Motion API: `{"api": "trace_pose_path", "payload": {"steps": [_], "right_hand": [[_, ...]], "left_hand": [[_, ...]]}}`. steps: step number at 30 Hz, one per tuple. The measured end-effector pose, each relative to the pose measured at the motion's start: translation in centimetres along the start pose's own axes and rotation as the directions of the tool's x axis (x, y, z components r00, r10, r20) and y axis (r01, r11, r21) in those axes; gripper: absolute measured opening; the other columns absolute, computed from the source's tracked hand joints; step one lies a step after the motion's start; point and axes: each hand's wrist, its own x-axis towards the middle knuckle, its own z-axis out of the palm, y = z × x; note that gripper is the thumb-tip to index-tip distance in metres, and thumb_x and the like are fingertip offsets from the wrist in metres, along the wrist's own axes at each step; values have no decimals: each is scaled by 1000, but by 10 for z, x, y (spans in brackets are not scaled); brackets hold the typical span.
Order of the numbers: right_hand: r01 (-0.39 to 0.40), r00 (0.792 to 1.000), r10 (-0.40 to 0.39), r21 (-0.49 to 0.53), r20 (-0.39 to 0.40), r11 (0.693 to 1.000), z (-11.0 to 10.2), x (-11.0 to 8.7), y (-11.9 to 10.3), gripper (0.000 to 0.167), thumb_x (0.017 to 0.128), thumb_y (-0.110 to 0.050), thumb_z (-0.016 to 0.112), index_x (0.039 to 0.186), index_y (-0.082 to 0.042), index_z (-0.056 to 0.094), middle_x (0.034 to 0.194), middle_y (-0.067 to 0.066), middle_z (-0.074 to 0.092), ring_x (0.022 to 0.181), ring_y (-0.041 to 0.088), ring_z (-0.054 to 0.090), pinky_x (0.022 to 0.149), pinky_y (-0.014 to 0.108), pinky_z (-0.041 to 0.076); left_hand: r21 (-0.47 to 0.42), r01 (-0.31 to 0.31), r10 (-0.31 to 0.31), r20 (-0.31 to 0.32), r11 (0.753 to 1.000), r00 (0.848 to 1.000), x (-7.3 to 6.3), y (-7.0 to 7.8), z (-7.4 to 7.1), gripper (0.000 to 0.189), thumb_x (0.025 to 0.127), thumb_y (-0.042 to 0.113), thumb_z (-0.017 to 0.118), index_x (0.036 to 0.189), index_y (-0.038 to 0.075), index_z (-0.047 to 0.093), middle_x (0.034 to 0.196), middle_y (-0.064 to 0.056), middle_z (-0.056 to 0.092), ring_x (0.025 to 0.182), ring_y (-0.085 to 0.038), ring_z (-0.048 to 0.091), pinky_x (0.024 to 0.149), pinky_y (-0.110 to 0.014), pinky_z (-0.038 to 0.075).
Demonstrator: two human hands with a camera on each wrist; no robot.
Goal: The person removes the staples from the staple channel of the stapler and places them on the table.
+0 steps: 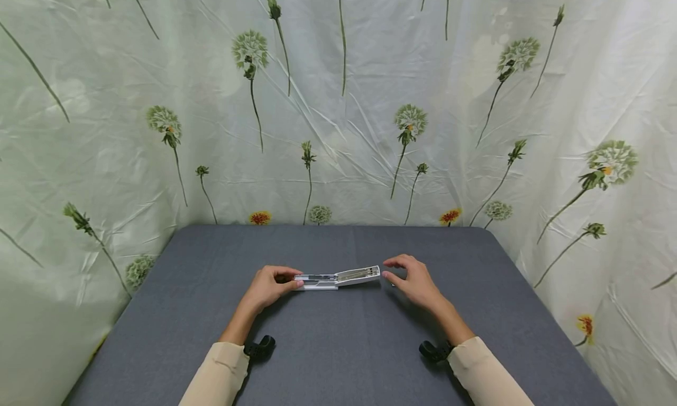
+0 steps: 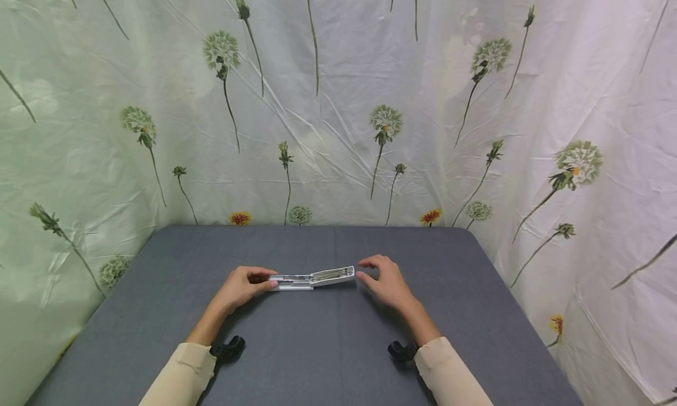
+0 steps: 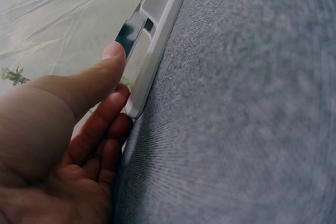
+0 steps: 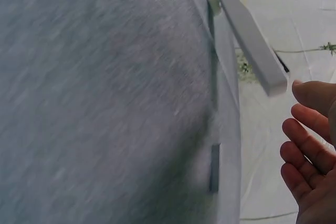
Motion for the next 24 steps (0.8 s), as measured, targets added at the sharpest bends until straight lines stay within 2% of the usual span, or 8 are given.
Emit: {"api": "trace_pose_path", "payload": {"steps": [6,10,15,20,24], "right_hand": [[26,1000,-26,38,-7,999,10,11,-14,29,95,-22,77,119,-6,75,115,7,72,111,29,64,96,57,50],[46,999,-46,45,1,998,20,18,-26,27,95,-22,77,118,-7,75,115,6,72,113,28,64,96,54,50],[84,996,-86,51,32,995,36,28,-42,27,96,-24,75,116,-7,76,117,6,72,119,29,62,101,52,48],[124,988,-128,44,87,991,52,36,-55,27,98,-24,73,119,-7,76,120,7,71,117,29,63,97,51,51],[132,984,-132,12,120,991,63,40,-61,27,98,-25,73,119,-8,76,119,7,71,114,28,63,95,49,52]], "left_hand": [[-10,-12,12,-1,1000,1000,0,-2,-1,23,85,32,86,107,25,83,98,4,75,87,-12,65,77,-32,52],[-4,-11,11,-4,1000,1000,0,-3,-1,23,85,33,86,107,26,82,100,4,75,88,-12,65,79,-33,52],[-7,2,-2,-4,1000,1000,0,-4,-2,23,86,32,86,107,25,82,99,4,76,88,-12,65,78,-33,52],[-11,-2,2,-5,1000,1000,1,-2,-1,23,85,30,87,107,24,83,98,3,76,86,-12,65,76,-31,52],[-8,-3,3,-4,1000,1000,1,-1,1,23,85,30,87,107,24,83,98,3,75,85,-12,64,76,-31,51]]}}
